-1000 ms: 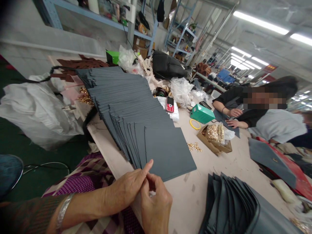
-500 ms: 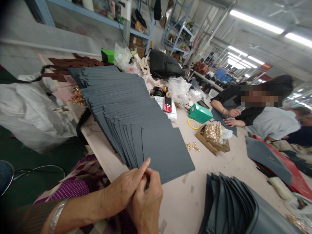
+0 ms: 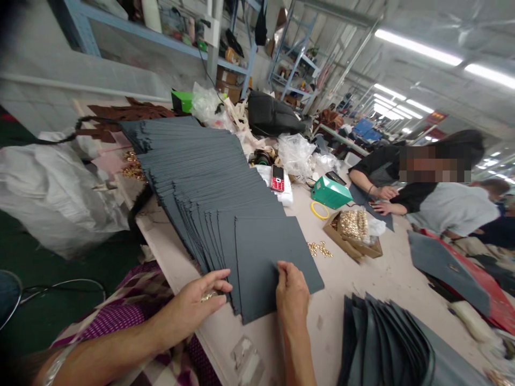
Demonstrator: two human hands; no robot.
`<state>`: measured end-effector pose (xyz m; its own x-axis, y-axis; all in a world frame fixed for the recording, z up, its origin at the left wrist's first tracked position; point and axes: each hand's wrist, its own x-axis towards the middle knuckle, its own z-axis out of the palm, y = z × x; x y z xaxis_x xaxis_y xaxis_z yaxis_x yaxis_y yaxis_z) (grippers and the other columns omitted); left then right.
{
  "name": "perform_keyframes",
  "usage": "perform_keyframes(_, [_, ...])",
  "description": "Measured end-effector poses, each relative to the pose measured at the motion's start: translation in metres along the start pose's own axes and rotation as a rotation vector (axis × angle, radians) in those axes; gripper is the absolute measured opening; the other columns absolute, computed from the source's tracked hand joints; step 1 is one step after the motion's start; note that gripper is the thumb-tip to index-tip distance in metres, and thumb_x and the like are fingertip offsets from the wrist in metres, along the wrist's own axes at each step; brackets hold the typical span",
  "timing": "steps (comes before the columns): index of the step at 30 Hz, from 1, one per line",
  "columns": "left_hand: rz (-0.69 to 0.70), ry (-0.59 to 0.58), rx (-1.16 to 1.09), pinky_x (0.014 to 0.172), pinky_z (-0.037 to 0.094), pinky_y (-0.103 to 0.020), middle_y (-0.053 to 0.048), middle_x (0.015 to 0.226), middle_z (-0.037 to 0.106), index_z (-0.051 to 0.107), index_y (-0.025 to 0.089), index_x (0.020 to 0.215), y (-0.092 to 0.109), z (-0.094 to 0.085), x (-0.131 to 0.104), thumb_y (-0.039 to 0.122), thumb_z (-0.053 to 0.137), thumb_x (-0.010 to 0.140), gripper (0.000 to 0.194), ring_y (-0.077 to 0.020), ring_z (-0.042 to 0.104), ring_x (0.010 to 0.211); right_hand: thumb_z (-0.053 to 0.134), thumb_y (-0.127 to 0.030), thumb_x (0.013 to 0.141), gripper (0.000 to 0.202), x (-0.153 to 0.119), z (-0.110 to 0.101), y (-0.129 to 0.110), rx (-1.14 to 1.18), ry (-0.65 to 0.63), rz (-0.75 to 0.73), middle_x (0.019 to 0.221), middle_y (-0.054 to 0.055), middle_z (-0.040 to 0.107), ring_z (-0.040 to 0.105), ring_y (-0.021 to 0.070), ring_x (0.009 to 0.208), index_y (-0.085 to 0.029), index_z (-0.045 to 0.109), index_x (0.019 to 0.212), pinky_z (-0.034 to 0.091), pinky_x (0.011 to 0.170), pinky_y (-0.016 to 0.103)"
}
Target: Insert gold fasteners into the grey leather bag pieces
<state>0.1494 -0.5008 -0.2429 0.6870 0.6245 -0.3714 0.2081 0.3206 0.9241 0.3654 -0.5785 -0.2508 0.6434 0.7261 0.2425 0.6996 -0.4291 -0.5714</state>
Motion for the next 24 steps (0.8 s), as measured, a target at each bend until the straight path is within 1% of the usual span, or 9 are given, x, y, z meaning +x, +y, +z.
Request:
perform_keyframes(3, [-0.037,-0.010,-0.083,0.080,0.044,-0.027,-0.016,0.121,0.057,0.038,0.002,0.136,0.004,-0.003,-0.001,0.030,0.058,0.073,0.071,-0.0190,0.058,0.094,0.043,-0.038,0.085,0.029,0.001,-0.002,0.005,-0.038,-0.116,-0.065,0.088,0.008,0.069,0.060,0.0250,0.085,-0.021,0.067,0.083,0.043,0.079,0.036])
perform_keyframes(6, [-0.066,-0.024,-0.067,0.075,0.044,-0.025,-0.011,0.106,0.064,0.045,0.005,0.132,0.004,-0.010,-0.004,0.035,0.063,0.073,0.069,-0.0185,0.059,0.089,0.049,-0.036,0.083,0.023,-0.012,-0.017,0.001,0.081,-0.406,0.003,0.080,0.003,0.068,0.060,0.0211,0.077,-0.022,0.067,0.080,0.042,0.071,0.031])
perform_keyframes(10, [-0.154,-0.291,-0.157,0.060,0.043,-0.023,-0.006,0.094,0.068,0.061,0.012,0.113,0.003,-0.013,-0.009,0.044,0.069,0.072,0.053,-0.0169,0.060,0.075,0.057,-0.031,0.081,0.015,-0.031,-0.037,-0.007,0.340,-0.813,0.115,0.069,-0.002,0.062,0.054,0.0152,0.067,-0.020,0.067,0.075,0.038,0.063,0.025])
perform_keyframes(13, [-0.134,-0.348,-0.288,0.063,0.044,-0.023,-0.006,0.094,0.068,0.061,0.014,0.111,0.007,-0.004,-0.007,0.047,0.073,0.069,0.055,-0.0181,0.062,0.080,0.065,-0.030,0.076,0.012,-0.040,-0.042,-0.008,0.537,-0.903,0.144,0.072,-0.001,0.063,0.054,0.0134,0.070,-0.019,0.070,0.073,0.039,0.066,0.023])
perform_keyframes(16, [-0.249,-0.252,-0.315,0.050,0.040,-0.021,-0.004,0.079,0.067,0.062,0.014,0.102,0.015,0.012,0.003,0.051,0.073,0.068,0.051,-0.0143,0.059,0.062,0.070,-0.034,0.073,0.017,-0.039,-0.038,0.004,0.637,-0.819,0.218,0.068,-0.001,0.062,0.055,0.0127,0.065,-0.018,0.071,0.073,0.041,0.063,0.023])
perform_keyframes(19, [-0.310,-0.194,-0.318,0.038,0.026,-0.018,0.000,0.061,0.060,0.063,0.012,0.088,0.020,0.022,0.010,0.049,0.073,0.067,0.044,-0.0080,0.045,0.042,0.073,-0.043,0.069,0.029,-0.032,-0.034,0.028,0.632,-0.433,0.386,0.068,-0.001,0.063,0.056,0.0130,0.061,-0.017,0.070,0.082,0.046,0.060,0.024])
perform_keyframes(21, [-0.323,-0.301,-0.321,0.035,0.015,-0.018,0.003,0.054,0.054,0.064,0.011,0.085,0.021,0.018,0.008,0.047,0.076,0.064,0.044,-0.0035,0.032,0.034,0.076,-0.046,0.064,0.038,-0.027,-0.033,0.043,0.616,-0.207,0.461,0.071,0.001,0.064,0.058,0.0139,0.063,-0.017,0.069,0.086,0.048,0.059,0.024])
perform_keyframes(22, [-0.328,-0.395,-0.353,0.035,0.011,-0.018,0.003,0.055,0.054,0.066,0.009,0.088,0.021,0.015,0.007,0.048,0.077,0.064,0.047,-0.0014,0.026,0.033,0.077,-0.047,0.063,0.040,-0.026,-0.033,0.048,0.618,-0.169,0.480,0.071,0.001,0.065,0.058,0.0142,0.063,-0.016,0.069,0.087,0.049,0.059,0.024])
perform_keyframes(24, [-0.338,-0.575,-0.518,0.035,0.007,-0.019,-0.003,0.073,0.064,0.067,0.009,0.101,0.021,0.007,0.004,0.059,0.071,0.068,0.060,0.0015,0.019,0.033,0.079,-0.047,0.061,0.040,-0.026,-0.033,0.052,0.643,-0.216,0.487,0.070,0.001,0.065,0.059,0.0143,0.063,-0.015,0.069,0.084,0.050,0.058,0.024])
